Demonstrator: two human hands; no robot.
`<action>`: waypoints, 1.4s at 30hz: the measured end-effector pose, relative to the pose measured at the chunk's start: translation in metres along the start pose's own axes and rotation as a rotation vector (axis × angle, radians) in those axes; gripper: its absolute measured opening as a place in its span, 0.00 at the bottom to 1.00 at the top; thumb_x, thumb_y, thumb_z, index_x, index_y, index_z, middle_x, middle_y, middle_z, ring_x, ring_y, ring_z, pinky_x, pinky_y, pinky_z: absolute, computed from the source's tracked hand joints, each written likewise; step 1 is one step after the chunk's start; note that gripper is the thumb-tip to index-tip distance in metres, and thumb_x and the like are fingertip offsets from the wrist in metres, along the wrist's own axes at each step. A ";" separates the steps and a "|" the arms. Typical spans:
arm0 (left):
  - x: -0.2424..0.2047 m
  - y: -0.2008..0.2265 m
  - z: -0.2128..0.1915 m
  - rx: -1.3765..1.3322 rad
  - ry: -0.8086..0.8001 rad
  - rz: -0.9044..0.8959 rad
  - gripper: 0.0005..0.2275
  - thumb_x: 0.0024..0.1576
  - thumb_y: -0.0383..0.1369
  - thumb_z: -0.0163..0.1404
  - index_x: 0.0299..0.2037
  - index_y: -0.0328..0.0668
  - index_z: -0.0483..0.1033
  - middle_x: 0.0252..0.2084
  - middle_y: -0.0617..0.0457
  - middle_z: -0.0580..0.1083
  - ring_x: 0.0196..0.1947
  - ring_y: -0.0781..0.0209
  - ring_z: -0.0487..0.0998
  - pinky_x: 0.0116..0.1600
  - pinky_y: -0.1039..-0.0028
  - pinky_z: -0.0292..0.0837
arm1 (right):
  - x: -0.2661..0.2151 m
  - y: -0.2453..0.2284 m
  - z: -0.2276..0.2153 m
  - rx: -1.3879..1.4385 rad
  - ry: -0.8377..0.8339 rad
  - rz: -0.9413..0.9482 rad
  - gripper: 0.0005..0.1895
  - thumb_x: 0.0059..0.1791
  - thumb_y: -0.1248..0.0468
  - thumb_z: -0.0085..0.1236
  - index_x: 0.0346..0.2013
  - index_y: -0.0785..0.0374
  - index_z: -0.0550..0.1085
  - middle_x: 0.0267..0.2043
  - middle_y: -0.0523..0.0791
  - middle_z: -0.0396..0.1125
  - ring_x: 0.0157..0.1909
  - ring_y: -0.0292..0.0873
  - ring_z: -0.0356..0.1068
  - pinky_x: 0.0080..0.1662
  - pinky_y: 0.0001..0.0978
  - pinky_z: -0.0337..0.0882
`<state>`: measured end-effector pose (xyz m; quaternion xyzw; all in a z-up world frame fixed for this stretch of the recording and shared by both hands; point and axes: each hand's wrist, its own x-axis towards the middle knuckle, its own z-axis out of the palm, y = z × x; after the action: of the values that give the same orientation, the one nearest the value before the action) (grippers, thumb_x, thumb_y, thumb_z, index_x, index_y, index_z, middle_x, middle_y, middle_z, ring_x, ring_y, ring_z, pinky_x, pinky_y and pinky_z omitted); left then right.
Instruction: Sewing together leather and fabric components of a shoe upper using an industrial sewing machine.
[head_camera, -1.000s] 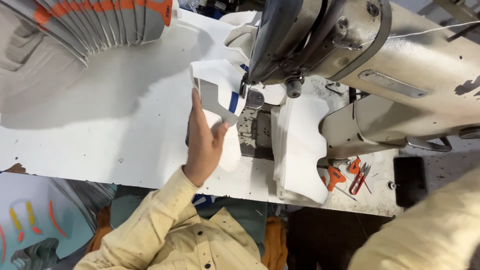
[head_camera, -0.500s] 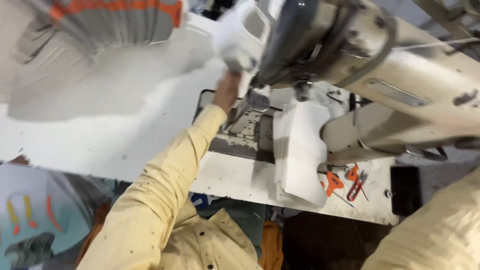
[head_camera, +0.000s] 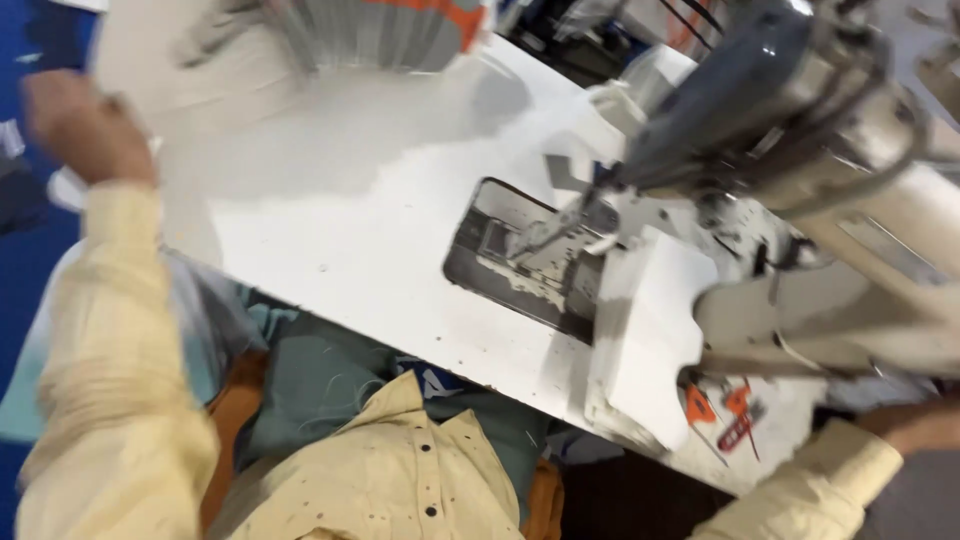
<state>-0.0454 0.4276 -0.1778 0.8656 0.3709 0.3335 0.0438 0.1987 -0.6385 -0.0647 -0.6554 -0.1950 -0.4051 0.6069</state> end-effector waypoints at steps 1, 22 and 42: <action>-0.013 0.015 -0.022 -0.264 0.053 0.094 0.12 0.59 0.23 0.49 0.53 0.30 0.70 0.55 0.35 0.70 0.56 0.36 0.71 0.58 0.52 0.66 | -0.014 -0.021 -0.007 -0.027 0.042 -0.004 0.08 0.65 0.74 0.50 0.42 0.64 0.66 0.47 0.46 0.63 0.47 0.43 0.60 0.53 0.41 0.67; -0.215 0.291 -0.197 -1.169 -1.106 0.495 0.14 0.59 0.40 0.55 0.50 0.39 0.76 0.53 0.54 0.76 0.57 0.59 0.76 0.62 0.68 0.70 | -0.220 -0.168 0.294 -0.182 -0.039 0.430 0.04 0.58 0.73 0.50 0.40 0.69 0.74 0.36 0.47 0.64 0.37 0.41 0.63 0.49 0.33 0.72; -0.203 0.245 -0.220 -1.064 -1.039 0.002 0.13 0.58 0.35 0.53 0.50 0.36 0.77 0.32 0.48 0.81 0.28 0.70 0.80 0.33 0.75 0.74 | -0.183 -0.232 0.511 -0.788 -1.213 -0.315 0.13 0.48 0.72 0.55 0.47 0.62 0.74 0.48 0.50 0.71 0.55 0.53 0.70 0.55 0.46 0.71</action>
<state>-0.1317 0.0772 -0.0392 0.7741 0.0899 0.0155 0.6264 0.0664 -0.0644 -0.0241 -0.8977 -0.4279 -0.0938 0.0470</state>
